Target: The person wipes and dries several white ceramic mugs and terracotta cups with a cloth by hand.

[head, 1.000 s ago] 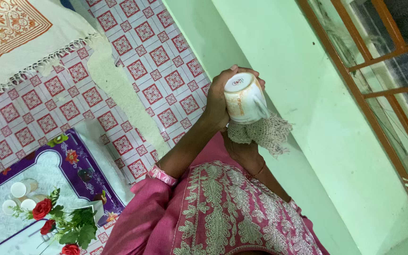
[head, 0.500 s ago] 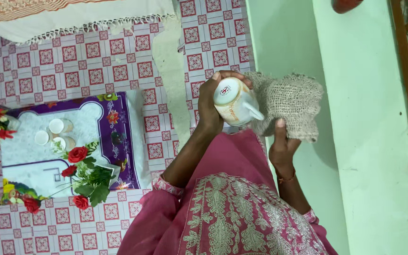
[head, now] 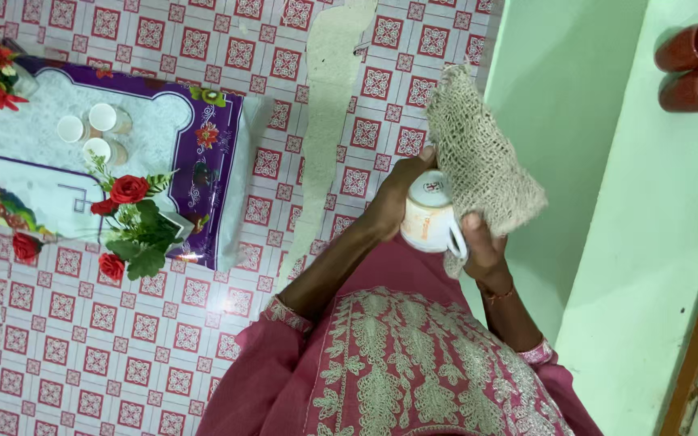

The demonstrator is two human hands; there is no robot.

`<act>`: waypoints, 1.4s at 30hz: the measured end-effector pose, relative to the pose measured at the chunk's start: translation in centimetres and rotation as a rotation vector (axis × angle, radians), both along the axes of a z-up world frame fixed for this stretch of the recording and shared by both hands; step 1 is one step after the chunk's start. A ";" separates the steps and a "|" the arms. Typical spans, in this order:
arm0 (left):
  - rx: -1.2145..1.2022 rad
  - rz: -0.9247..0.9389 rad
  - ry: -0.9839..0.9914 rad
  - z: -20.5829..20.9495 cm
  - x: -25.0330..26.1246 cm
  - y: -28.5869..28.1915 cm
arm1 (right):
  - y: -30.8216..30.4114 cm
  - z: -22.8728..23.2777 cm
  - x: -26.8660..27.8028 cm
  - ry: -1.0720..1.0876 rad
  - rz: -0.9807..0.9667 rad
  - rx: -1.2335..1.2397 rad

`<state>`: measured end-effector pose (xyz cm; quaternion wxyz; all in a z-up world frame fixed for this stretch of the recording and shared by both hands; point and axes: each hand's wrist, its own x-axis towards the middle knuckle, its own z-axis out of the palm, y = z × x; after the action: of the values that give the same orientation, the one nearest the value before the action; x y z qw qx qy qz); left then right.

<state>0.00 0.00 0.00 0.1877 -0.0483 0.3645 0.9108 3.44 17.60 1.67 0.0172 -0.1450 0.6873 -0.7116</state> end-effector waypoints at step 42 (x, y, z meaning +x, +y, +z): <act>0.070 0.595 -0.023 4.1 -20.0 8.6 | 8.5 -6.6 -22.1 0.286 -0.133 0.170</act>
<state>-20.02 8.57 4.07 -0.0815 -0.1569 0.3007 0.9372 -18.66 26.12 -4.92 -0.1154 -0.1971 0.7486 -0.6225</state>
